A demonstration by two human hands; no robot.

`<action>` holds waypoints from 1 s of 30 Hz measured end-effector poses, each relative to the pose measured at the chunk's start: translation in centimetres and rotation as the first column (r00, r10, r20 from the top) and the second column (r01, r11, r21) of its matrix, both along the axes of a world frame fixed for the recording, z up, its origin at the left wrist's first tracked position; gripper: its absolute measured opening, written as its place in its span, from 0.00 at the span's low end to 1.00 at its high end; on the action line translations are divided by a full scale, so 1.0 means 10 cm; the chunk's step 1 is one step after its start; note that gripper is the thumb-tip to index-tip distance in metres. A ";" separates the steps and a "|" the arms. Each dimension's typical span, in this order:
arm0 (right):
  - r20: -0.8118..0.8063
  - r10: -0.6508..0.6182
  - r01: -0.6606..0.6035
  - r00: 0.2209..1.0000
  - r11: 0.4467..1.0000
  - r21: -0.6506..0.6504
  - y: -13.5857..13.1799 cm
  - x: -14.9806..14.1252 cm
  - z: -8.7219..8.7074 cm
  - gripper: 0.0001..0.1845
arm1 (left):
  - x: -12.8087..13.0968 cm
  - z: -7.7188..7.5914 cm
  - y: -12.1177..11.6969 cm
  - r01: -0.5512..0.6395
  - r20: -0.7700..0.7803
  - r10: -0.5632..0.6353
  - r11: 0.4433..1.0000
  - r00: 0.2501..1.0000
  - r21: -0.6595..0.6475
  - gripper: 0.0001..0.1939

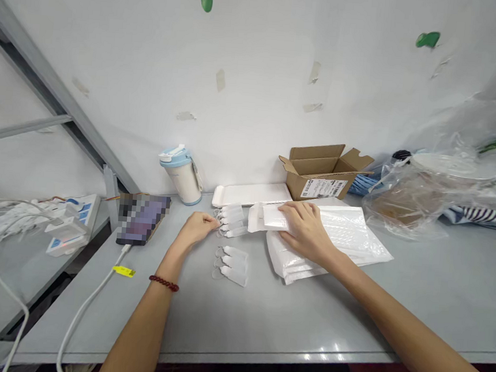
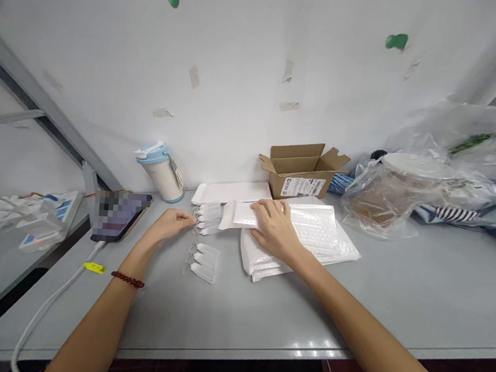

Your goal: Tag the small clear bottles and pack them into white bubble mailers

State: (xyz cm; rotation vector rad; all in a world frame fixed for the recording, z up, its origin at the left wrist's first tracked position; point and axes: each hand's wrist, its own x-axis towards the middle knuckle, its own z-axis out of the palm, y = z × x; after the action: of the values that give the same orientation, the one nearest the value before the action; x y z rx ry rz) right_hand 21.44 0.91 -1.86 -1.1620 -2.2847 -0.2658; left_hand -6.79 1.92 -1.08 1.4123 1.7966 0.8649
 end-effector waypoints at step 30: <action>0.170 -0.052 0.080 0.984 0.984 -0.160 -0.03 -0.01 0.01 0.22 | 0.10 0.30 -0.19 0.285 0.154 -0.271 0.956 0.950 -0.072 0.10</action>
State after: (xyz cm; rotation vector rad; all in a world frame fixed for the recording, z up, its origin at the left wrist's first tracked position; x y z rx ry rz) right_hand 21.33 0.59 -1.73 -1.3472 -2.4538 -0.2058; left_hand -5.77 0.06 1.90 1.4613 1.4678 0.7049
